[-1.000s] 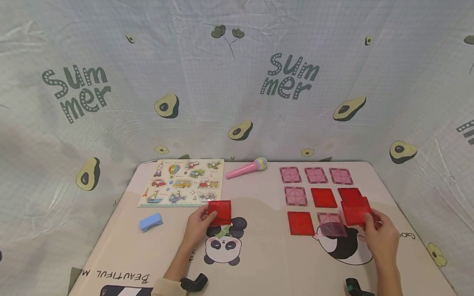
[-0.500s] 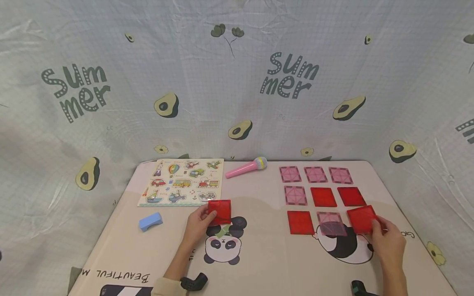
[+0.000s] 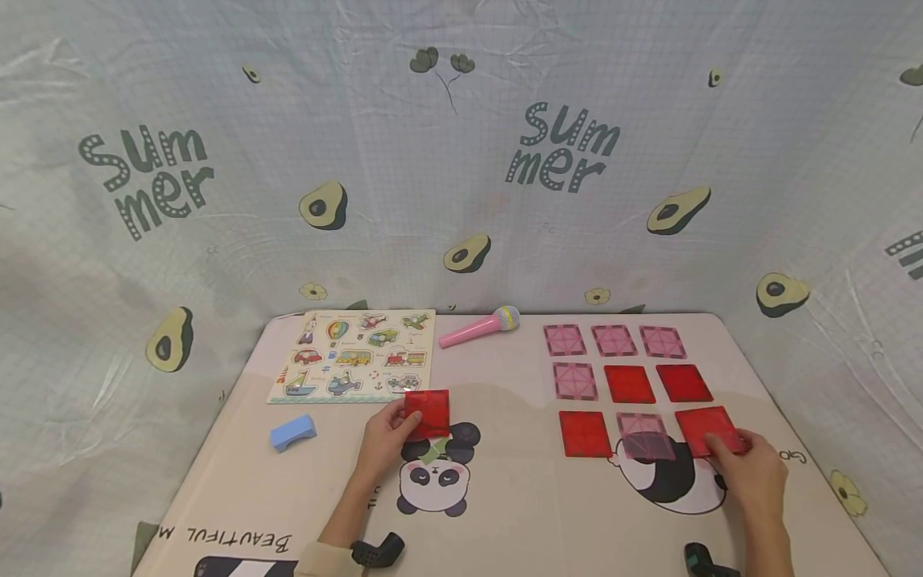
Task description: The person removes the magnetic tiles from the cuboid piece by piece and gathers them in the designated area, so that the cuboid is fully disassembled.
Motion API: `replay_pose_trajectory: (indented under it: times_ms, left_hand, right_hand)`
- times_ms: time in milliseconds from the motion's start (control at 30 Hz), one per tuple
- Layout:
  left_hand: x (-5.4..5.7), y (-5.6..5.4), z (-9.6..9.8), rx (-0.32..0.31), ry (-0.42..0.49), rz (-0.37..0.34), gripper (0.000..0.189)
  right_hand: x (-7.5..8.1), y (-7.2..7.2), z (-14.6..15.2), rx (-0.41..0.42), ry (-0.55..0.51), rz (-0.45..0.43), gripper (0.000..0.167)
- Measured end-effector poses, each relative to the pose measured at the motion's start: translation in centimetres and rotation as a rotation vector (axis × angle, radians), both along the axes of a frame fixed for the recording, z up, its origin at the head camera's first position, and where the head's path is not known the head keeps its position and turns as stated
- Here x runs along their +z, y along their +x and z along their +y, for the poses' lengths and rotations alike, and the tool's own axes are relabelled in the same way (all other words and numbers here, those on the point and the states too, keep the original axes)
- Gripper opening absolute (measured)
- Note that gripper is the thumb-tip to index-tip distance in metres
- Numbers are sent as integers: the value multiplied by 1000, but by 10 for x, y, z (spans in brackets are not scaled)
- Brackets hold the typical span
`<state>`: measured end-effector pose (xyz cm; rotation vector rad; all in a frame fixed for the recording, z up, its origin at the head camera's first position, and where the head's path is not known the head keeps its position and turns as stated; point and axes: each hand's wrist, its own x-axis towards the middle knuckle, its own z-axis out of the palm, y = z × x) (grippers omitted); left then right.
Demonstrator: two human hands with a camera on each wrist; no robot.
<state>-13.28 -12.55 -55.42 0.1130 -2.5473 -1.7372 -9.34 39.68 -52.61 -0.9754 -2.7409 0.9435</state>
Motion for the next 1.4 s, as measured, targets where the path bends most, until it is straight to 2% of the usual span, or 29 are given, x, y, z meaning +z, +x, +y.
replay_pose_trajectory:
  times_ms: [233, 733, 967, 1067, 1200, 1400]
  left_hand:
    - [3, 1, 0, 1, 0, -15, 33]
    - [4, 2, 1, -1, 20, -20, 34]
    - [4, 4, 3, 7, -4, -6, 32]
    - [6, 5, 4, 4, 15, -19, 32]
    - [9, 7, 8, -4, 97, -49, 35]
    - [17, 14, 18, -5, 172, -86, 37]
  right_hand:
    - [-1, 0, 1, 16, 8, -59, 77]
    - [1, 0, -1, 36, 40, -67, 66]
    - [2, 0, -4, 31, 58, -68, 66]
    - [2, -1, -4, 35, 60, -68, 67]
    - [2, -1, -5, 33, 59, -74, 66]
    - [2, -3, -5, 36, 57, -77, 66]
